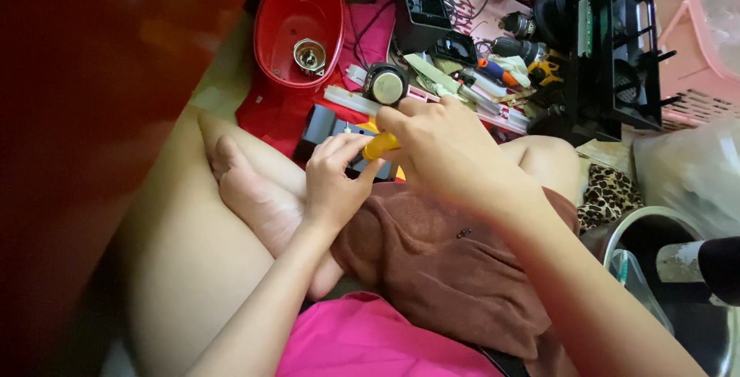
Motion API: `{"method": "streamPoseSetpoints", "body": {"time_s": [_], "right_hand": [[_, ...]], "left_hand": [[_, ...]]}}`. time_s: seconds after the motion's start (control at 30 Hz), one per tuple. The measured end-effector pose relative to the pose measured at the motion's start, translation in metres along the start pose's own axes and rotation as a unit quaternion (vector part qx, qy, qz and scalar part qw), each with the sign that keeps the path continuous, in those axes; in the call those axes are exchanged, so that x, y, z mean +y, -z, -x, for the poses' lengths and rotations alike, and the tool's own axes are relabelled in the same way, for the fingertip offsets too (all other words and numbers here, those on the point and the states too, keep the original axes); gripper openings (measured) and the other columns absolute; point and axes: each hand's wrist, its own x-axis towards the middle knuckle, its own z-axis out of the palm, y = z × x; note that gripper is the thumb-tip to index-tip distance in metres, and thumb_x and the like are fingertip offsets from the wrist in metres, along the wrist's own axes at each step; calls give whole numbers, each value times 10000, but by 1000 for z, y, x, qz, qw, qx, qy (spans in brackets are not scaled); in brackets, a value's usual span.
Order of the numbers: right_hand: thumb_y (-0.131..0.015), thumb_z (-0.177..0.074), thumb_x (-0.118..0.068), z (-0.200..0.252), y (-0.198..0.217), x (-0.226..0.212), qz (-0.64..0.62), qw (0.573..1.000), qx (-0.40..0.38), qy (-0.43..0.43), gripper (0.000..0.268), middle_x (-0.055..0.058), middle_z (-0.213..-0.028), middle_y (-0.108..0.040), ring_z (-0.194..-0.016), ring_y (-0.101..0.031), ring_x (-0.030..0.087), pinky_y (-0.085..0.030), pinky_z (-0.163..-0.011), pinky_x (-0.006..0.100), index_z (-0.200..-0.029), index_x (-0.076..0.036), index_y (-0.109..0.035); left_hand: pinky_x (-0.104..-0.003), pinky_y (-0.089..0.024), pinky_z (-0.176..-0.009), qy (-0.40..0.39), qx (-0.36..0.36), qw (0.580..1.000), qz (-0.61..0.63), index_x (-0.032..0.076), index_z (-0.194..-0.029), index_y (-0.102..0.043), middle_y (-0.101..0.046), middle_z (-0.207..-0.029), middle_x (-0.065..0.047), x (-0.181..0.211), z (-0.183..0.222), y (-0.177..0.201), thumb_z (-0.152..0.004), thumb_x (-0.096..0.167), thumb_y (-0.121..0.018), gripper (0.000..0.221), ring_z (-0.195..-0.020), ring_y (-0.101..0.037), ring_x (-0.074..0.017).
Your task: Fastening screws into a plastic speaker housing using a manual screwdriver while sitting on the floor.
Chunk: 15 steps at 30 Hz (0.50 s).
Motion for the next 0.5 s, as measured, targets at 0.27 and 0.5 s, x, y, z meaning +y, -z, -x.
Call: {"method": "streamPoseSetpoints", "body": {"time_s": [0.27, 0.5], "right_hand": [[-609, -750, -283, -2, 2, -2, -9, 1000, -7, -3, 297, 126, -738, -609, -689, -639, 338, -461, -650, 468, -926, -78, -486], [-636, -732, -344, 1, -8, -2, -1, 999, -15, -49, 385, 130, -765, -608, -683, -638, 351, -475, -634, 463, -946, -63, -483]], "left_hand": [[-303, -462, -718, -9, 16, 1000, 5, 171, -846, -669, -611, -784, 42, -3, 0, -2, -645, 127, -748, 221, -759, -613, -196], [-297, -459, -707, -6, 25, 1000, 0, 202, -813, -662, -604, -764, 69, -8, 1, -4, -689, 137, -695, 144, -749, -608, -187]]}}
